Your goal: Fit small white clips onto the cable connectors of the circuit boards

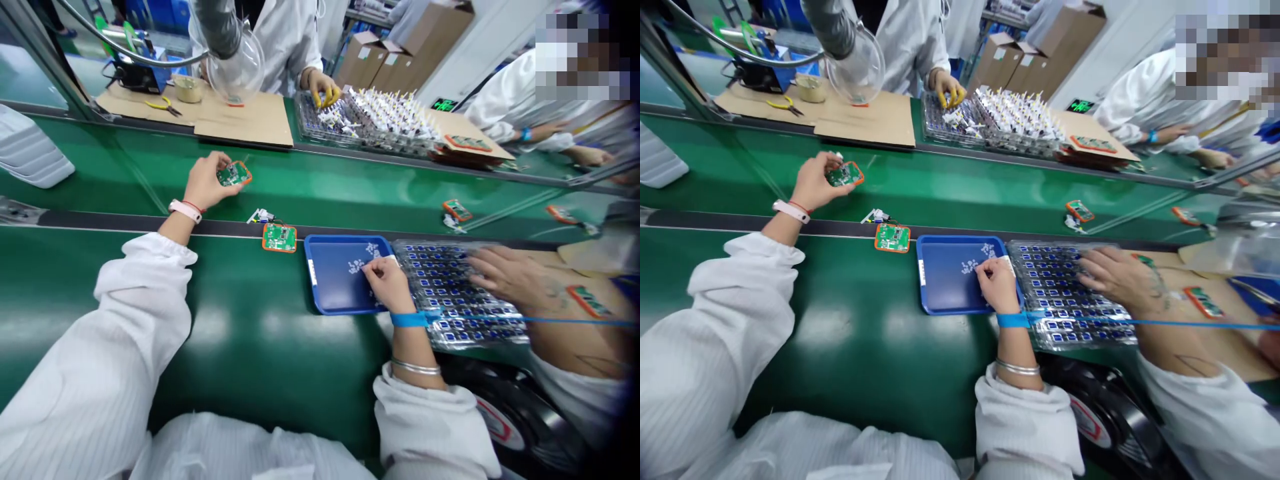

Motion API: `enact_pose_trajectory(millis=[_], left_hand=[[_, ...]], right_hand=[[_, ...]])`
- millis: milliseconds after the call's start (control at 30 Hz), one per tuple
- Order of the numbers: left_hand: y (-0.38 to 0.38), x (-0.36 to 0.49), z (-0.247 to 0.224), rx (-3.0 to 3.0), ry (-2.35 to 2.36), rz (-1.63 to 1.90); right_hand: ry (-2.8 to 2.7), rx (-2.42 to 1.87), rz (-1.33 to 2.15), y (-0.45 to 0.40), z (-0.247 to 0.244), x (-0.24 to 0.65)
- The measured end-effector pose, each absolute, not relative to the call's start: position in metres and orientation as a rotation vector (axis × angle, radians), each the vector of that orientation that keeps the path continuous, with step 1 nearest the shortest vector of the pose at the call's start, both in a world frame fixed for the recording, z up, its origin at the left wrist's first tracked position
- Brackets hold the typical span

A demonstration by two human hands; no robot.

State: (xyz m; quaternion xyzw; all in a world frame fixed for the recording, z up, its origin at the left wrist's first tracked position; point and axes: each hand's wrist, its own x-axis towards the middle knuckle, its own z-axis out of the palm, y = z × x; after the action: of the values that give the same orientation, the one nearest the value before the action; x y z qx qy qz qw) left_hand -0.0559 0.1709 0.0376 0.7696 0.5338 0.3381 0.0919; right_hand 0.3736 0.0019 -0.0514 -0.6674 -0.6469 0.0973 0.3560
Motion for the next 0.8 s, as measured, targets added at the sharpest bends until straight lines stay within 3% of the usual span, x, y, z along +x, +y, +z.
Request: enact_pose_trajectory(millis=[167,267,400,600,800], left_hand=[[0.179,-0.066,0.005,2.394,1.679,0.809],[0.15,-0.038,0.006,2.592,1.339,0.828],[0.111,0.006,0.009,2.821,0.855,0.473],[0.087,0.012,0.009,2.882,0.995,0.406],[0.033,-0.009,0.01,2.777,1.073,0.403]], right_hand=[[-1.756,-1.626,0.206,0.002,-0.058,0.378],[-1.772,-1.631,0.168,-0.001,-0.054,0.372],[-1.76,-1.67,0.137,-0.007,-0.043,0.358],[-1.687,-1.586,0.188,-0.017,-0.012,0.315],[-1.785,-1.383,0.572,-0.046,0.017,0.233]])
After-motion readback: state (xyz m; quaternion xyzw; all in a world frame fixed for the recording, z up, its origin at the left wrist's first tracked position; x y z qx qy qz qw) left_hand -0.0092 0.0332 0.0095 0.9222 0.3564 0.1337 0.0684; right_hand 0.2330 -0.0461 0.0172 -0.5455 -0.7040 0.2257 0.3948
